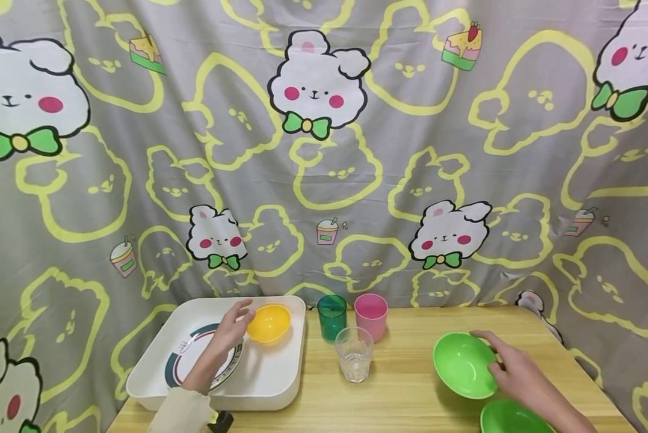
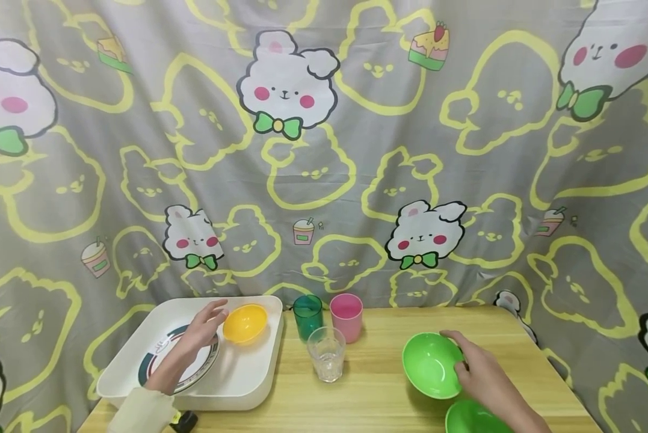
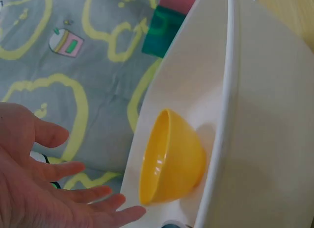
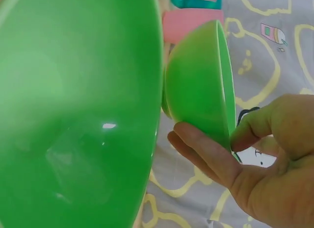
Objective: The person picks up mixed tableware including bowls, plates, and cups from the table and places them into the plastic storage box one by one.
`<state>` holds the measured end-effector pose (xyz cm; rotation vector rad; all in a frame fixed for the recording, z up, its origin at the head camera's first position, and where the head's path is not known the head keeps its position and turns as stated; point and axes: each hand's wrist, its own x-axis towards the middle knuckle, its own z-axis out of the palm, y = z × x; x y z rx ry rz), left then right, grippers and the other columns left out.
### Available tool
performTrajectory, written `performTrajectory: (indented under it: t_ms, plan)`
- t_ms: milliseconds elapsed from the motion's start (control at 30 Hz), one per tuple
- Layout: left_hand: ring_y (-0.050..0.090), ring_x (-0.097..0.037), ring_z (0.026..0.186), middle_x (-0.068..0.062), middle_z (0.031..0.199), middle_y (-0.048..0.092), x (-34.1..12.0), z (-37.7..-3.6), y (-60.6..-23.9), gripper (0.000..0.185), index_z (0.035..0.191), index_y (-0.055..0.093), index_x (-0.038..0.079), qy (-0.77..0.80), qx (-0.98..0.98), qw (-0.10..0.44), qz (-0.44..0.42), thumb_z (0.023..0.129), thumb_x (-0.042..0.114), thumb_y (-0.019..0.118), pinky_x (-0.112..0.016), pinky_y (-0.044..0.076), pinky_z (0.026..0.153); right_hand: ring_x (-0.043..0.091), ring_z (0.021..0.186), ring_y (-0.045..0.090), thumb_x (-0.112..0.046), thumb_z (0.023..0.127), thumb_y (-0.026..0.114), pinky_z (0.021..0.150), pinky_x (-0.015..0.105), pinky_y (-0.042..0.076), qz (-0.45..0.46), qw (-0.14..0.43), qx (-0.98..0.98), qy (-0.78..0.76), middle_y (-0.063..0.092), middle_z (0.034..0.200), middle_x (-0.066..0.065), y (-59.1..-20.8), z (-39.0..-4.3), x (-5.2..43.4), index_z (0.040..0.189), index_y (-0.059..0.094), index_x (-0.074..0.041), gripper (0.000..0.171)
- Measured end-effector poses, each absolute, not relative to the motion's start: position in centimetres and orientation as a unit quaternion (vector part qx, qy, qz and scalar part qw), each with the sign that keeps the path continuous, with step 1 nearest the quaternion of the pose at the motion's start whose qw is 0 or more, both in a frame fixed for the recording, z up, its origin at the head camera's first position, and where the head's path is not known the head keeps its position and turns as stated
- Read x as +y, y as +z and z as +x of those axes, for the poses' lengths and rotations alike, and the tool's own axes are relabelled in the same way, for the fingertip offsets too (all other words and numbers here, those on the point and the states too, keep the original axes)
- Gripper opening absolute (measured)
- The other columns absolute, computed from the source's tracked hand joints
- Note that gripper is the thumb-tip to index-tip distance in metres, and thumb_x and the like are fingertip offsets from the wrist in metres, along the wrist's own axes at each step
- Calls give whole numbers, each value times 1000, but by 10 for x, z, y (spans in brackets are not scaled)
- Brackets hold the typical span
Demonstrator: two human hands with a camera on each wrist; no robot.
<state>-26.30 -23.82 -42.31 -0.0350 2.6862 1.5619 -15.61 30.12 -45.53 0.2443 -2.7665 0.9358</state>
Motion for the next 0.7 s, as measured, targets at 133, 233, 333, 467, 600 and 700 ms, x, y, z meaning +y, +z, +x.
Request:
performTrajectory:
  t_ms: [133,233,333,467,600,700]
  plan:
    - [40,-55,137,-37,153,36,-232,-257,-421,50,154,35,-2,525,851,7,8,110,21,45,-70,42,105,22,76,63,12,85,54,55,27,45,61,108,-940,317,65,112,34,-452,-156,303,140,53,-3,57]
    - [43,-52,136,-36,153,37,-226,-252,-420,50,153,37,-1,538,843,4,17,110,23,47,-68,43,106,34,87,71,11,87,53,58,29,51,55,104,-938,327,61,119,39,-450,-157,302,142,51,-2,57]
    - [48,-51,132,-35,150,41,-221,-247,-420,50,152,38,-2,558,829,-5,22,110,23,49,-66,46,103,43,92,72,11,88,52,59,30,56,49,98,-931,348,55,128,44,-448,-157,299,144,48,-2,57]
    - [51,-50,129,-34,146,46,-214,-243,-422,50,150,40,-2,593,805,-16,27,109,22,53,-65,49,101,50,98,70,11,90,51,62,34,60,45,106,-925,362,51,133,45,-447,-158,294,145,47,-3,57]
    - [53,-49,127,-32,146,47,-206,-241,-425,50,149,42,0,616,787,-16,35,107,23,57,-61,52,99,53,99,68,11,90,51,65,38,63,45,135,-917,371,52,131,45,-447,-158,288,145,48,-1,56]
    - [54,-48,126,-32,146,48,-200,-241,-426,50,148,45,0,630,775,-15,47,106,23,59,-57,55,96,54,98,68,11,90,51,66,38,64,46,152,-906,392,54,128,45,-446,-157,282,145,48,0,56]
